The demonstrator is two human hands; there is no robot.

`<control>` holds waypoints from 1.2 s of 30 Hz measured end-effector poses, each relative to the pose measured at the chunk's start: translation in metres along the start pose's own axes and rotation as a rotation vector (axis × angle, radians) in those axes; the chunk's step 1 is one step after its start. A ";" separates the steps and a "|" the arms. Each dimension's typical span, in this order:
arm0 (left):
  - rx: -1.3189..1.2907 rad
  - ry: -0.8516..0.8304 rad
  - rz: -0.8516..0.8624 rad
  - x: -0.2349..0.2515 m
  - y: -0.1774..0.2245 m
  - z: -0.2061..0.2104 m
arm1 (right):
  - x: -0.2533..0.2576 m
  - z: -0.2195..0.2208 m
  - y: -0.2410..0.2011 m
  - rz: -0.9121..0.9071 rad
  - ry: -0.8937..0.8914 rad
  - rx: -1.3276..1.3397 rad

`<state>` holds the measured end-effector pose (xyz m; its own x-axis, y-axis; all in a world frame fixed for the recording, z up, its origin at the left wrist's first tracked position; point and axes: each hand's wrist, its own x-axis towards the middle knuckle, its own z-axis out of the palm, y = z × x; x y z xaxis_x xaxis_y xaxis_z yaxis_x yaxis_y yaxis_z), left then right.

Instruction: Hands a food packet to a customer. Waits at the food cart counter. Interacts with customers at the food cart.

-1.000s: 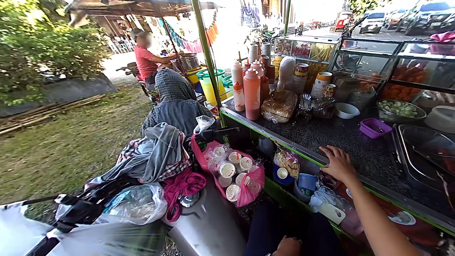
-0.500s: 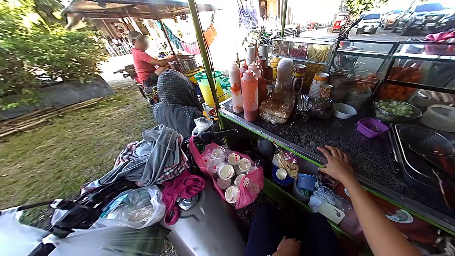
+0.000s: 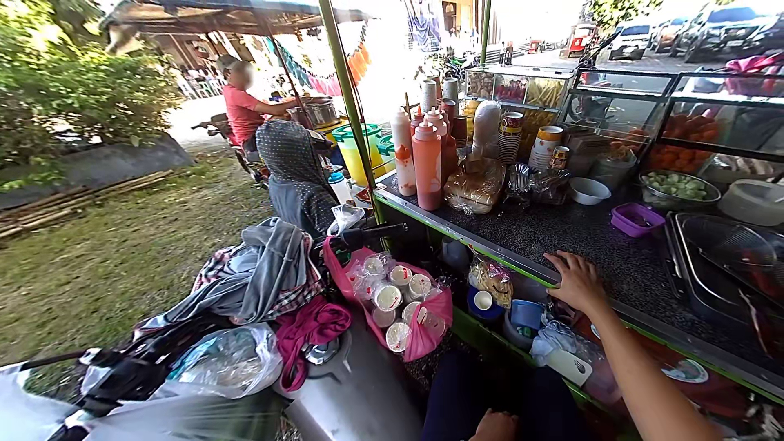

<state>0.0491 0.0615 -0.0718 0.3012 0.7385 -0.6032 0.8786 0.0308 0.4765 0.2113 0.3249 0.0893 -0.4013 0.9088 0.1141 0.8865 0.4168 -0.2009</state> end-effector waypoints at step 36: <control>0.005 0.002 -0.003 0.002 -0.001 0.001 | -0.001 0.000 0.000 0.007 -0.004 -0.015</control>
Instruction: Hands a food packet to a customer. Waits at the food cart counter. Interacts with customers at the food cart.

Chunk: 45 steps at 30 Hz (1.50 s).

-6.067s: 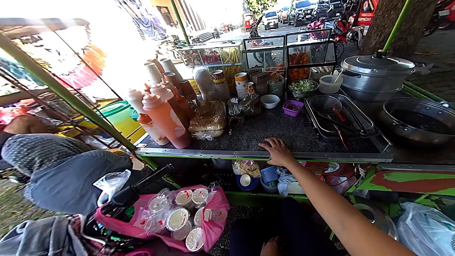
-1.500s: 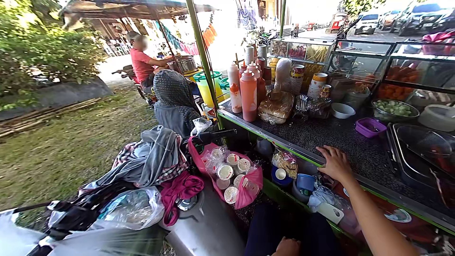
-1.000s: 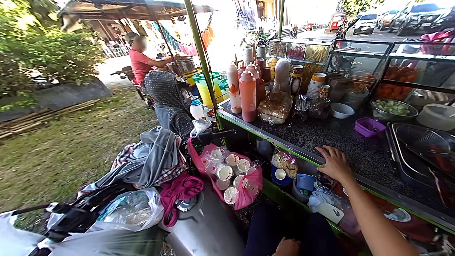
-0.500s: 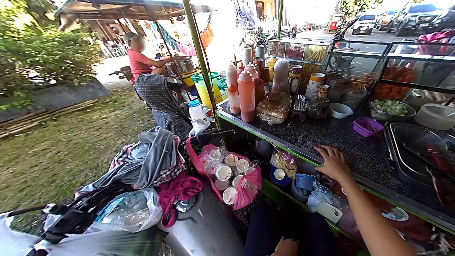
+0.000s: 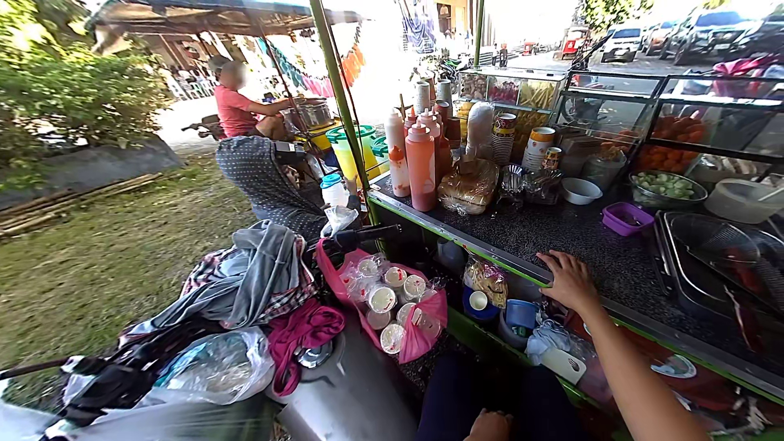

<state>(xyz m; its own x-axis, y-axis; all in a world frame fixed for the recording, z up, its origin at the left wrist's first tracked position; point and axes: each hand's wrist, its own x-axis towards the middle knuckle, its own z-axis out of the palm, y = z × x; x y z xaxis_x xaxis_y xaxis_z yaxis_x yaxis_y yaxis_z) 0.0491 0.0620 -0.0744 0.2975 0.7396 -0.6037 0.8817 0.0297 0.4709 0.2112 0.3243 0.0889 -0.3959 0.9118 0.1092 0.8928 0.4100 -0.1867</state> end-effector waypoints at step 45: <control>-0.012 0.002 0.002 -0.004 0.003 -0.002 | 0.000 0.001 0.001 -0.007 0.024 -0.016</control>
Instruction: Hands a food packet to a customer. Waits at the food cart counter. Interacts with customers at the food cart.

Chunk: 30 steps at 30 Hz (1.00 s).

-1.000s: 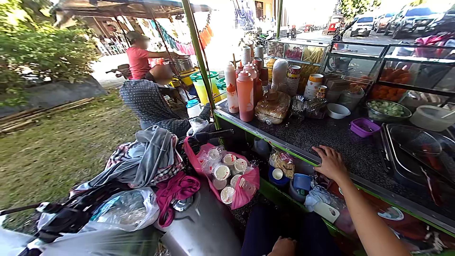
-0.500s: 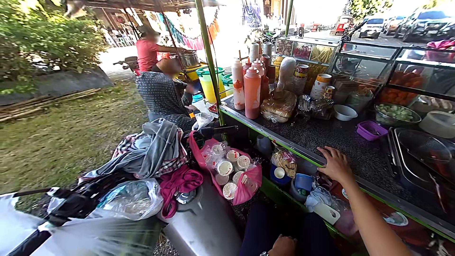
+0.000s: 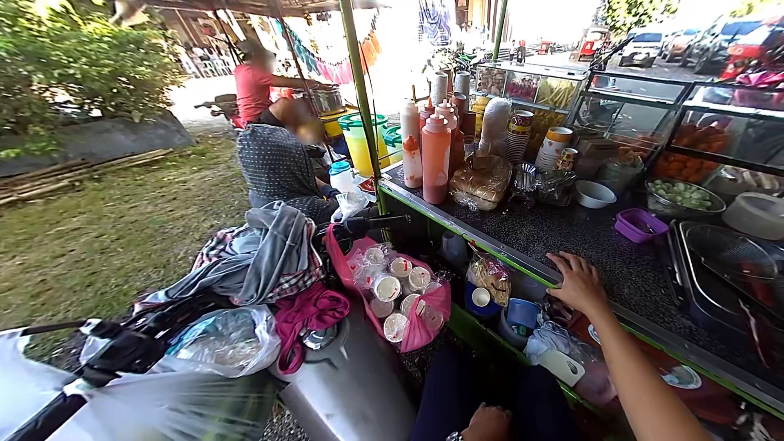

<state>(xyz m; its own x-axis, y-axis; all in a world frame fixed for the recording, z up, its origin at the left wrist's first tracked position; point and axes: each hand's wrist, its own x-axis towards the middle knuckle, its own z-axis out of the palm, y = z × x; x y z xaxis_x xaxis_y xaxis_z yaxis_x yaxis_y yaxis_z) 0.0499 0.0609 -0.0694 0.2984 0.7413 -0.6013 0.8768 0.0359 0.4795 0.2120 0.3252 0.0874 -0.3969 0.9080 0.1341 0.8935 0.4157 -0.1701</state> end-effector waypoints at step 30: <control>-0.012 -0.001 0.014 0.000 -0.001 -0.002 | 0.002 0.000 0.000 0.010 -0.018 0.004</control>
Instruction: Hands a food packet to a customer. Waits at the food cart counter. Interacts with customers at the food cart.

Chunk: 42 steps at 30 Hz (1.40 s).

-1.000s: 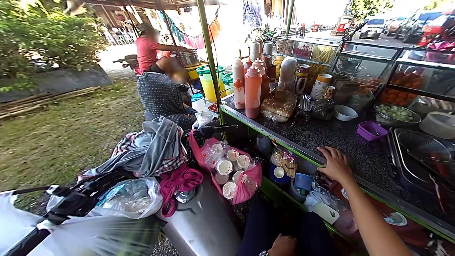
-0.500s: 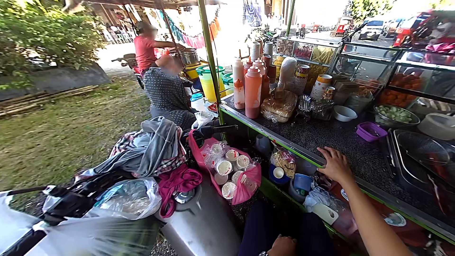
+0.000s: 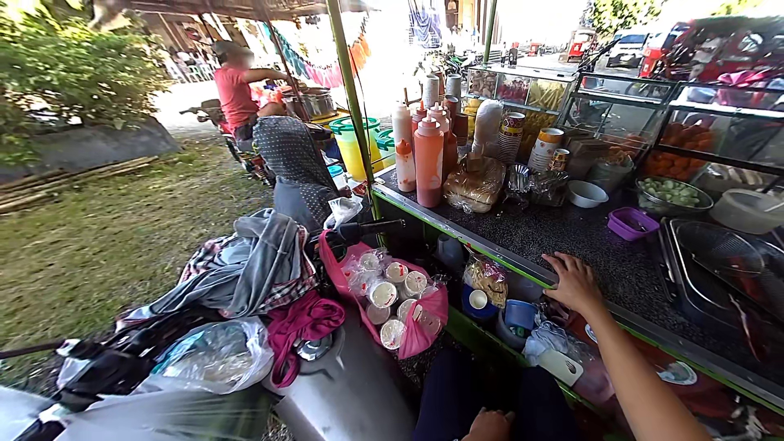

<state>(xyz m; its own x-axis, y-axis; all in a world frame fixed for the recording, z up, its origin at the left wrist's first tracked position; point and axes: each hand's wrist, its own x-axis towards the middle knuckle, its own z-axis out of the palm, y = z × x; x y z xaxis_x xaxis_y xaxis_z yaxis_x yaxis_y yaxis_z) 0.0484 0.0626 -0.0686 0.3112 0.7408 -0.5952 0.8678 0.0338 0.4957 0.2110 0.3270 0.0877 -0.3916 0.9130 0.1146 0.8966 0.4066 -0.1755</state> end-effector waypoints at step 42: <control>0.129 -0.127 -0.058 -0.015 0.015 -0.018 | -0.004 -0.008 -0.006 0.019 -0.030 0.025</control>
<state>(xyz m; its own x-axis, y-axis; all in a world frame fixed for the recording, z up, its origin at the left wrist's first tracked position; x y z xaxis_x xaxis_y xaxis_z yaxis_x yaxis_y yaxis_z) 0.0495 0.0644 -0.0414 0.2984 0.6494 -0.6995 0.9258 -0.0185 0.3776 0.2084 0.3204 0.0957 -0.3811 0.9210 0.0813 0.8986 0.3897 -0.2019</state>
